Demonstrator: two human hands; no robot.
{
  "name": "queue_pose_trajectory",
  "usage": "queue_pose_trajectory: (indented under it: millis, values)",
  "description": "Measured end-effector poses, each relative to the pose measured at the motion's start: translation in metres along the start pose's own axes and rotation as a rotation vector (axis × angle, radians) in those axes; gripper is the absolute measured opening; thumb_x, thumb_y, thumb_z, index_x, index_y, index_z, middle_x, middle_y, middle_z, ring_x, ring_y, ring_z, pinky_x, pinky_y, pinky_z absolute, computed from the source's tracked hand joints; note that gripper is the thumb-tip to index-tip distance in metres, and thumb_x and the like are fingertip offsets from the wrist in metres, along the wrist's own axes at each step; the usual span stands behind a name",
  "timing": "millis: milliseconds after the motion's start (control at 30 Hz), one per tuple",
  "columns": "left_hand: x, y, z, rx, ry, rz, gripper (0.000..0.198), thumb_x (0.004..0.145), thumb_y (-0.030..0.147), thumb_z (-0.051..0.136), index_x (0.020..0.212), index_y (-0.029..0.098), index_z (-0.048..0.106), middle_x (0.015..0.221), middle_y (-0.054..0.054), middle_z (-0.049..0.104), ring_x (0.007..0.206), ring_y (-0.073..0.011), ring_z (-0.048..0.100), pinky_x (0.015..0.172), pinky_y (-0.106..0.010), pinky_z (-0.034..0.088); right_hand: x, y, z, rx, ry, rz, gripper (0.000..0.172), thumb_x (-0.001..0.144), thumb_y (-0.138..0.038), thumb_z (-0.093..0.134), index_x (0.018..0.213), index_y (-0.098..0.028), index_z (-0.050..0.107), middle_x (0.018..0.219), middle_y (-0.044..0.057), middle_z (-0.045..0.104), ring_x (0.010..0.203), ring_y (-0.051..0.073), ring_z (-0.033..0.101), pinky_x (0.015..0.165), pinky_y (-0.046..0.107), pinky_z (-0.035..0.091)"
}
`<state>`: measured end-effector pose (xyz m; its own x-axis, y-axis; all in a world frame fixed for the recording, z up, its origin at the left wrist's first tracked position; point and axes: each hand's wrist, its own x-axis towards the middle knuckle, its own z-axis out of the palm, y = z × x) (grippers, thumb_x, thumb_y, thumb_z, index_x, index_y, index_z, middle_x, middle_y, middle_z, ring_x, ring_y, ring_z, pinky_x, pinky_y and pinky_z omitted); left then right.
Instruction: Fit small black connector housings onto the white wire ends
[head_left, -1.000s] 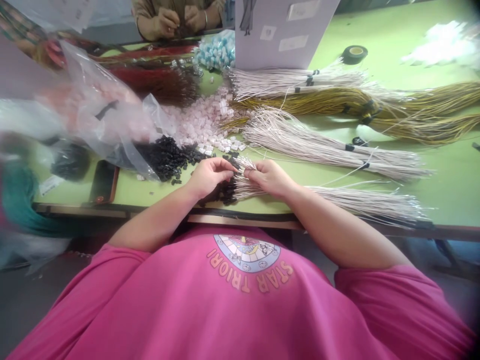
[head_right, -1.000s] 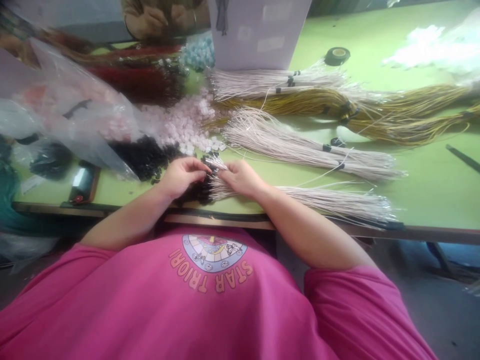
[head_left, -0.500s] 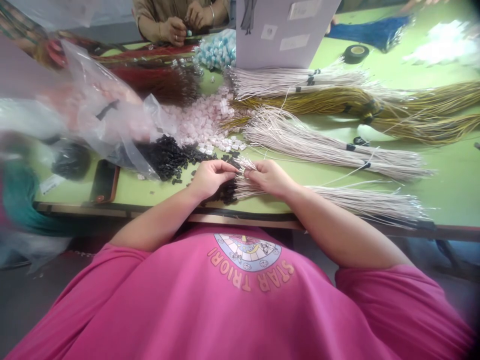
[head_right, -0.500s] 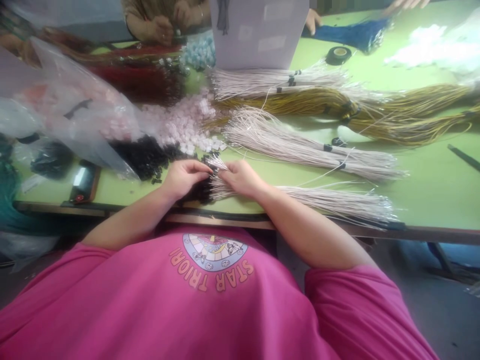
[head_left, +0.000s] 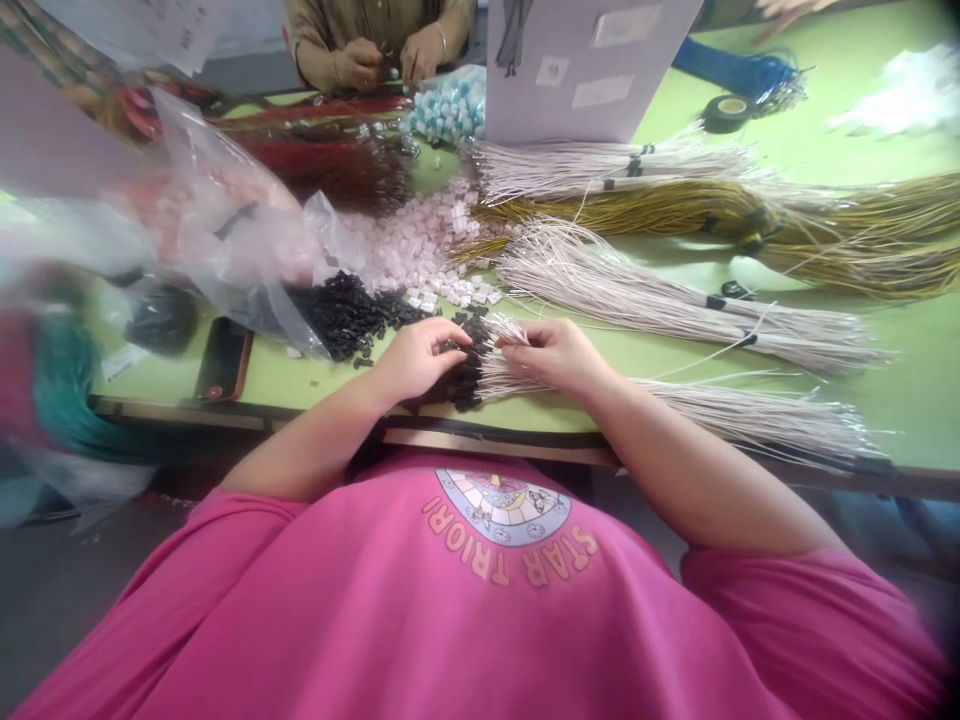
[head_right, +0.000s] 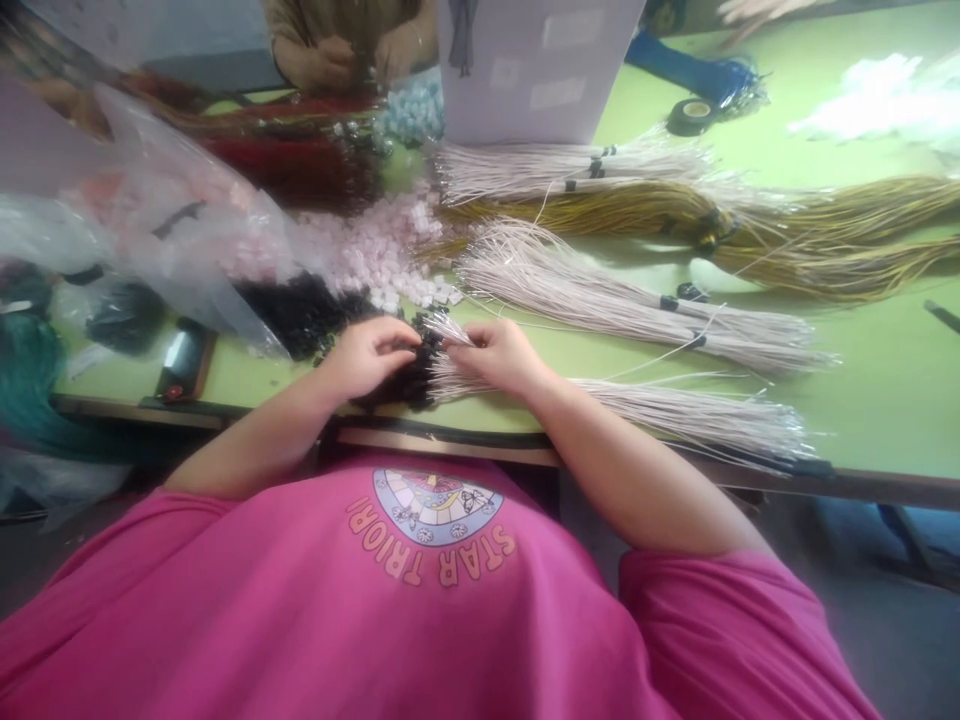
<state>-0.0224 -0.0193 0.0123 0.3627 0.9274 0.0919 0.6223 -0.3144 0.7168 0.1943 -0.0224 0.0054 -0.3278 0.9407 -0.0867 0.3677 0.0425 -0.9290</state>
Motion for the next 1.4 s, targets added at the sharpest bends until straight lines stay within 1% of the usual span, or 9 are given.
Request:
queue_pose_trajectory:
  millis: [67,200,333,467,633,767,900,1100,1400]
  values:
    - [0.0,-0.014,-0.021,0.204,0.035,0.013,0.017,0.077,0.023,0.055,0.09,0.02,0.067,0.098,-0.003,0.065,0.085,-0.0163,0.058,0.079,-0.031,0.045,-0.001,-0.001,-0.002,0.028,-0.033,0.048,0.025,0.067,-0.034,0.057,0.078,-0.013,0.066,0.062,-0.001,0.055,0.056,0.009,0.045,0.055,0.023,0.033]
    - [0.001,-0.048,-0.05,0.531,0.034,-0.172,0.017,0.078,0.025,0.054,0.089,0.02,0.066,0.092,-0.006,0.063,0.081,-0.0192,0.056,0.076,-0.034,0.042,-0.001,-0.003,-0.001,0.026,-0.047,0.082,0.022,0.067,-0.031,0.057,0.078,-0.013,0.064,0.058,-0.002,0.056,0.052,0.008,0.045,0.051,0.022,0.031]
    - [0.003,-0.066,-0.045,0.539,-0.006,-0.21,0.021,0.076,0.031,0.056,0.091,0.02,0.064,0.092,-0.006,0.06,0.076,-0.0184,0.054,0.071,-0.032,0.041,-0.001,-0.005,0.002,-0.012,-0.047,0.09,0.017,0.068,-0.03,0.054,0.066,-0.014,0.057,0.054,-0.002,0.055,0.048,0.007,0.044,0.049,0.021,0.031]
    - [0.005,-0.072,-0.036,0.411,0.064,-0.176,0.013,0.075,0.026,0.056,0.079,0.018,0.064,0.084,-0.006,0.057,0.074,-0.0172,0.051,0.075,-0.032,0.039,0.001,-0.001,0.005,0.003,-0.027,0.069,0.021,0.068,-0.03,0.053,0.054,-0.015,0.049,0.043,-0.005,0.043,0.041,0.005,0.033,0.044,0.021,0.025]
    - [-0.001,-0.053,-0.042,0.272,0.112,-0.12,0.014,0.078,0.025,0.052,0.081,0.019,0.065,0.084,-0.004,0.06,0.08,-0.0177,0.053,0.08,-0.03,0.038,0.004,0.005,0.008,0.155,-0.044,0.134,0.017,0.067,-0.028,0.052,0.064,-0.013,0.058,0.056,0.0,0.058,0.044,0.007,0.041,0.044,0.022,0.028]
    - [-0.005,-0.009,-0.036,0.073,-0.069,-0.119,0.02,0.079,0.03,0.051,0.09,0.019,0.064,0.087,-0.003,0.065,0.079,-0.0173,0.058,0.076,-0.03,0.043,0.003,0.002,0.008,0.205,-0.069,0.111,0.011,0.067,-0.024,0.049,0.069,-0.015,0.055,0.059,0.001,0.061,0.044,0.007,0.044,0.045,0.022,0.032]
    - [0.003,0.018,-0.013,-0.162,-0.193,-0.131,0.023,0.075,0.028,0.056,0.094,0.017,0.064,0.097,-0.005,0.066,0.088,-0.0182,0.06,0.083,-0.032,0.045,0.001,-0.001,0.007,0.164,-0.042,0.098,0.007,0.066,-0.023,0.049,0.065,-0.016,0.05,0.052,-0.003,0.052,0.043,0.006,0.039,0.043,0.021,0.028]
    - [0.016,0.013,0.012,-0.432,-0.134,-0.181,0.018,0.07,0.021,0.062,0.086,0.015,0.062,0.09,-0.004,0.066,0.084,-0.0149,0.06,0.084,-0.032,0.045,0.0,-0.001,0.005,0.145,-0.025,0.091,0.004,0.06,-0.019,0.05,0.059,-0.015,0.049,0.049,-0.005,0.039,0.047,0.007,0.035,0.046,0.022,0.023]
    - [0.011,0.005,0.013,-0.576,-0.088,-0.22,0.022,0.064,0.025,0.07,0.083,0.015,0.065,0.084,-0.003,0.066,0.078,-0.0136,0.06,0.081,-0.031,0.047,0.0,-0.002,0.007,0.228,-0.017,0.114,0.017,0.063,-0.029,0.057,0.066,-0.013,0.058,0.053,-0.004,0.044,0.05,0.007,0.037,0.049,0.023,0.028]
